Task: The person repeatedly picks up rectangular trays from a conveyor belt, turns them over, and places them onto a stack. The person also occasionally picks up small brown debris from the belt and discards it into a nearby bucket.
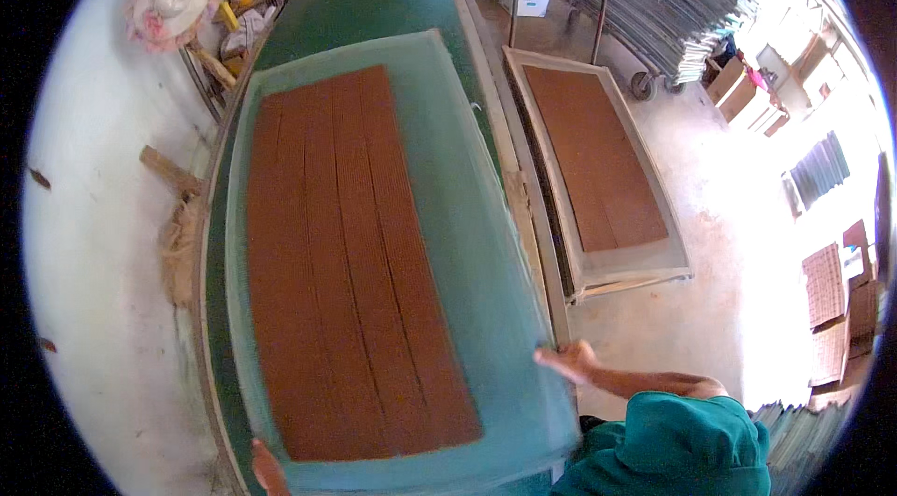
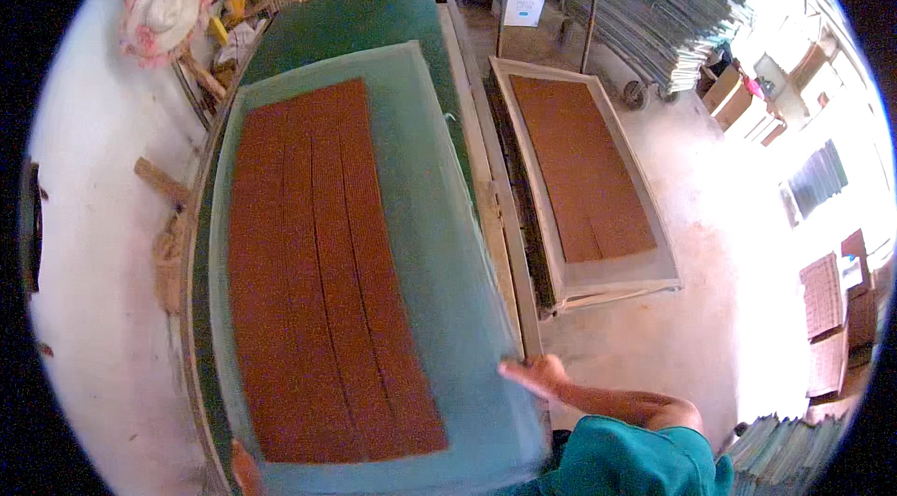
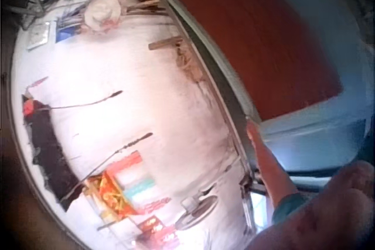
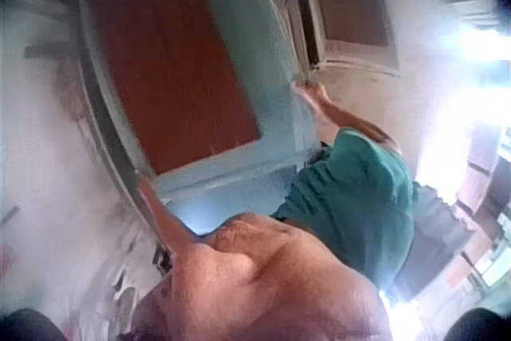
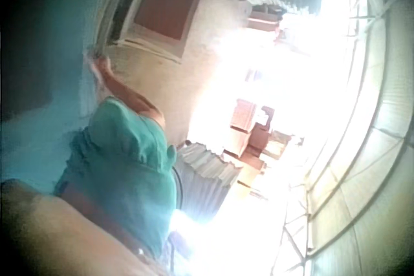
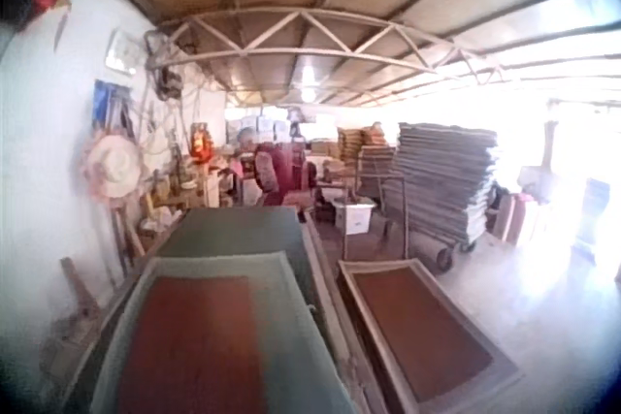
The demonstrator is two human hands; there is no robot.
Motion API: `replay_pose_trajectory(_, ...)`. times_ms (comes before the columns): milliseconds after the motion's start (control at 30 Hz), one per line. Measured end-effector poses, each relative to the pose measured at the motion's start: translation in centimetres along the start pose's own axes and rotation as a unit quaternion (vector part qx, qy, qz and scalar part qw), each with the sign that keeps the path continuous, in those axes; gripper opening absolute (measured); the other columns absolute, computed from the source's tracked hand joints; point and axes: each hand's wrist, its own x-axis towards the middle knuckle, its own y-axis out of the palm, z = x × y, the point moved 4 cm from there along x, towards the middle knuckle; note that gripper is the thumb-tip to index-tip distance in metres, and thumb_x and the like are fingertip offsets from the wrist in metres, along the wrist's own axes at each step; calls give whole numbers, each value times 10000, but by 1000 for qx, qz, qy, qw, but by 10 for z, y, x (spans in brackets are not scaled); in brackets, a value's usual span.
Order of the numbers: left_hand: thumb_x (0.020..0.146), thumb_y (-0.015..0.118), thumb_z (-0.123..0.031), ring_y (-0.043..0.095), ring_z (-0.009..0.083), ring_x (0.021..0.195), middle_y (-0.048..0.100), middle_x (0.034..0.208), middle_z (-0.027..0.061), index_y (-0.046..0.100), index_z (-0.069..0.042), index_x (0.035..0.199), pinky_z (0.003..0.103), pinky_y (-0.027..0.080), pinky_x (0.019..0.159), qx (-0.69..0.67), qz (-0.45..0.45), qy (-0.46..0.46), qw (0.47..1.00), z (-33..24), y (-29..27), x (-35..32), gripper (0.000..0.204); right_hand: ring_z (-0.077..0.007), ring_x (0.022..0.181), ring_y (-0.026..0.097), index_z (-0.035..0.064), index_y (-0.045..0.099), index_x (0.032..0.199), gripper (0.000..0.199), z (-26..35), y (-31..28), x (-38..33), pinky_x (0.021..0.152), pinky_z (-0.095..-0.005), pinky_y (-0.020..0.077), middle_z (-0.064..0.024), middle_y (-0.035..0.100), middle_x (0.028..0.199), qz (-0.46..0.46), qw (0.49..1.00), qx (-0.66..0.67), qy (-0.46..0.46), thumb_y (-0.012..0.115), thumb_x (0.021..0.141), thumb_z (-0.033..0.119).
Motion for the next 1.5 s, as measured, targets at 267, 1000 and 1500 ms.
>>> replay_pose_trajectory(267, 905, 356, -442, 524, 281, 768, 571, 911, 148, 604, -50, 972, 353, 418, 647, -282, 139, -128, 941, -54, 25, -240, 470, -204, 736, 584, -49, 628, 893, 568, -21, -197, 14, 680, -352, 455, -125, 609, 781, -63, 970, 225, -63, 520, 815, 504)
replay_pose_trajectory(1000, 878, 431, -437, 547, 192, 770, 564, 956, 86, 540, -65, 1111, 307, 473, 617, -394, 101, -94, 909, -188, 33, -670, 452, -355, 892, 598, -85, 611, 855, 587, -311, -424, -87, 780, -404, 438, -265, 613, 851, -197, 960, 181, -85, 468, 821, 483)
replay_pose_trajectory(1500, 870, 449, -421, 421, 304, 1128, 417, 1266, 163, 407, 51, 1245, 402, 334, 965, -238, 178, -41, 954, -594, 240, -611, 604, -193, 490, 560, -78, 624, 718, 455, -360, -677, 117, 502, -356, 450, -100, 558, 561, -254, 899, 354, 45, 529, 819, 356)
